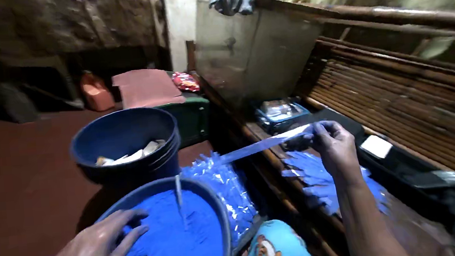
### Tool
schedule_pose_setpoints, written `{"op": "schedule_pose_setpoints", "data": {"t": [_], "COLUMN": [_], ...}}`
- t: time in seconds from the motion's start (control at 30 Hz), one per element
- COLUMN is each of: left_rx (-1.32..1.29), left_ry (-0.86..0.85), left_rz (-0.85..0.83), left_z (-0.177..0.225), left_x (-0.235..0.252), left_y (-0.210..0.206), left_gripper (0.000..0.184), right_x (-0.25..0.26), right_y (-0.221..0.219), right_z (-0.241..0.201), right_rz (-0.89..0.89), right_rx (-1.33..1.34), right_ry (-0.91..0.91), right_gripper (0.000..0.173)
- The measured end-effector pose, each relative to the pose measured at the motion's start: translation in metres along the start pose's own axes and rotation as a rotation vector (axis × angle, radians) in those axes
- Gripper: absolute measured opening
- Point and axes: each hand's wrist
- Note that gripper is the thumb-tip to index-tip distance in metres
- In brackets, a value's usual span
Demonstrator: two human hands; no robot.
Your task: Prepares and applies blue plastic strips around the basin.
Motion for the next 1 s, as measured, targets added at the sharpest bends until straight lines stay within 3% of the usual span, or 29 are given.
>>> {"op": "schedule_pose_setpoints", "data": {"t": [0.17, 0.3, 0.37, 0.43, 0.5, 0.57, 0.67, 0.77, 0.87, 1.0], "left_rx": [-0.058, -0.073, -0.063, -0.053, -0.041, -0.038, -0.021, -0.008, 0.011, 0.024], "left_ry": [0.011, 0.023, 0.045, 0.061, 0.072, 0.076, 0.091, 0.093, 0.093, 0.097], "left_rz": [-0.09, -0.111, -0.093, -0.072, -0.074, -0.086, -0.099, -0.102, -0.123, -0.144], "left_z": [0.007, 0.005, 0.004, 0.002, 0.0, -0.002, -0.003, -0.001, -0.001, -0.001], "left_x": [0.002, 0.003, 0.003, 0.004, 0.005, 0.009, 0.014, 0.016, 0.018, 0.019], "left_y": [0.007, 0.004, 0.001, -0.003, -0.007, -0.01, -0.012, -0.012, -0.011, -0.012], "left_gripper": [0.031, 0.031, 0.03, 0.029, 0.029, 0.028, 0.029, 0.028, 0.029, 0.029], "right_x": [-0.012, -0.035, -0.045, -0.053, -0.066, -0.08, -0.096, -0.113, -0.14, -0.172], "right_y": [0.123, 0.161, 0.156, 0.125, 0.081, 0.031, -0.028, -0.067, -0.092, -0.114], "right_z": [0.058, 0.074, 0.071, 0.069, 0.073, 0.092, 0.151, 0.222, 0.279, 0.325], "right_rz": [0.388, 0.483, 0.45, 0.404, 0.204, -0.122, -0.562, -0.885, -1.204, -1.419], "right_rx": [-0.176, -0.626, -0.826, -0.908, -0.837, -0.637, -0.467, -0.506, -0.55, -0.568], "right_ry": [-0.252, -0.42, -0.29, -0.03, 0.191, 0.221, -0.044, -0.394, -0.498, -0.513], "right_gripper": [0.02, 0.035, 0.048, 0.043, 0.034, 0.028, 0.027, 0.029, 0.031, 0.033]}}
Point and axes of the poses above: each hand's wrist, its own x-axis towards the middle knuckle, its own y-axis out of the back of the hand, z = x × y, and after that the axes turned 6 degrees about -z, right-handed
